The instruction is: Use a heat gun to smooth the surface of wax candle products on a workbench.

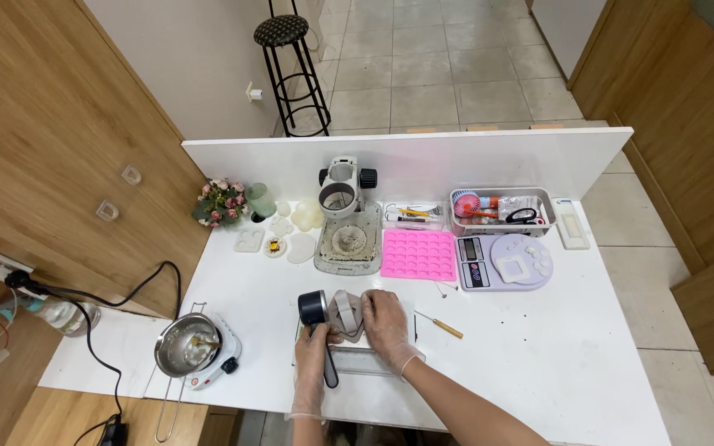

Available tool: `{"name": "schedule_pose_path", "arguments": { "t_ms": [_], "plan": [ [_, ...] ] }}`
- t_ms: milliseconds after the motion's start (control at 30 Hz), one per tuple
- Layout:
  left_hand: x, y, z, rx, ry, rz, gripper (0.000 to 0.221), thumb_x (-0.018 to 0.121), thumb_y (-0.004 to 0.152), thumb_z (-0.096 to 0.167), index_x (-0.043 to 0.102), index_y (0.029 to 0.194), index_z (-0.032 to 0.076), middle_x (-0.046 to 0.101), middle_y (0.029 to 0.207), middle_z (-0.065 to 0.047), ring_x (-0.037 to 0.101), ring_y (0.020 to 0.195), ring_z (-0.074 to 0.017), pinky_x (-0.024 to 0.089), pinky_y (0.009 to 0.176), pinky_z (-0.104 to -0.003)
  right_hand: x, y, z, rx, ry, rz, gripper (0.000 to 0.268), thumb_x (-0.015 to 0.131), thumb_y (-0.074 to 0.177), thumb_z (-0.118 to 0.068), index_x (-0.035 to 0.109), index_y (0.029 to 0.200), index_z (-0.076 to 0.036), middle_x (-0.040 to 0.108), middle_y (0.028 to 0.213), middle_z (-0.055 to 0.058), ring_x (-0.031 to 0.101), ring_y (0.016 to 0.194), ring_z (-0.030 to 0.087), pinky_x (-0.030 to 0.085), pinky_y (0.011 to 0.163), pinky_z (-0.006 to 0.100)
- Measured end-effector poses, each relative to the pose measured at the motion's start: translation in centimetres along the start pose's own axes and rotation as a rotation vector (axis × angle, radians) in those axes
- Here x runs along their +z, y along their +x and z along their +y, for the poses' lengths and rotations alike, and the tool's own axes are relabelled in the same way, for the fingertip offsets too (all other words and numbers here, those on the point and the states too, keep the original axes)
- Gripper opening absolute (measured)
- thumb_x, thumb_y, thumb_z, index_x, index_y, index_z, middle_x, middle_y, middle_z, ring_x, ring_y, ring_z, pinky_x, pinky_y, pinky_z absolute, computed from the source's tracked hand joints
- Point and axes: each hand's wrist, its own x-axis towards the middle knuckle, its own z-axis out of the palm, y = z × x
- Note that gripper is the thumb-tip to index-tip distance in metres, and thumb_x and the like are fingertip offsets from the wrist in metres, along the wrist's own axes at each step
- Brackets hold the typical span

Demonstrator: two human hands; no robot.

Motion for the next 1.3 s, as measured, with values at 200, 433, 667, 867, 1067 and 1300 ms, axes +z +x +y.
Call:
{"name": "schedule_pose_path", "arguments": {
  "t_ms": [200,433,667,867,1067,1300],
  "plan": [
    [-0.1,-0.5,0.0,0.048,-0.031,-0.020,0.029,0.062,0.092,0.024,0.070,0.100,-0.002,0.074,0.084,-0.010,0.068,0.077,-0.0173,0.051,0.076,-0.030,0.1,-0.2,0.0,-0.021,0.007,0.014,0.022,0.056,0.098,-0.022,0.064,0.104,-0.003,0.067,0.098,0.017,0.060,0.100,0.037,0.048,0.089,0.049],
    [0.4,-0.4,0.4,0.047,-0.085,-0.021,0.028,0.061,0.092,0.023,0.068,0.102,-0.002,0.074,0.085,-0.009,0.068,0.076,-0.0170,0.051,0.074,-0.031,0.2,0.1,0.3,0.004,0.002,0.009,0.024,0.056,0.097,-0.023,0.065,0.104,-0.002,0.067,0.098,0.018,0.060,0.100,0.037,0.048,0.088,0.049],
    [0.8,0.0,-0.3,0.097,-0.105,-0.029,0.026,0.062,0.091,0.021,0.068,0.101,-0.002,0.072,0.083,-0.009,0.068,0.073,-0.0170,0.051,0.073,-0.030,0.2,0.1,0.6,-0.004,-0.026,0.002,0.024,0.056,0.096,-0.023,0.066,0.103,-0.003,0.069,0.098,0.018,0.061,0.101,0.037,0.048,0.089,0.049],
    [1.0,0.5,-0.4,0.083,-0.092,-0.006,0.027,0.063,0.091,0.021,0.068,0.101,-0.004,0.071,0.082,-0.010,0.065,0.071,-0.0177,0.052,0.072,-0.032,0.3,0.1,0.4,-0.015,-0.034,0.014,0.023,0.057,0.096,-0.023,0.067,0.102,-0.003,0.070,0.098,0.017,0.061,0.101,0.036,0.048,0.090,0.048],
    [0.9,0.7,-0.6,0.091,-0.118,-0.020,0.028,0.063,0.090,0.021,0.068,0.103,-0.004,0.071,0.083,-0.009,0.066,0.072,-0.0175,0.053,0.072,-0.031,-0.1,0.0,0.1,-0.025,-0.027,-0.013,0.021,0.056,0.096,-0.021,0.067,0.101,-0.004,0.070,0.098,0.016,0.061,0.101,0.035,0.048,0.090,0.048],
    [0.8,1.0,-0.9,0.067,-0.113,-0.019,0.028,0.063,0.090,0.021,0.067,0.103,-0.004,0.071,0.084,-0.010,0.067,0.072,-0.0185,0.053,0.073,-0.032,-0.1,-0.3,0.4,-0.079,-0.020,0.019,0.020,0.052,0.097,-0.018,0.066,0.103,-0.005,0.069,0.099,0.017,0.061,0.103,0.036,0.048,0.091,0.048]
  ]
}}
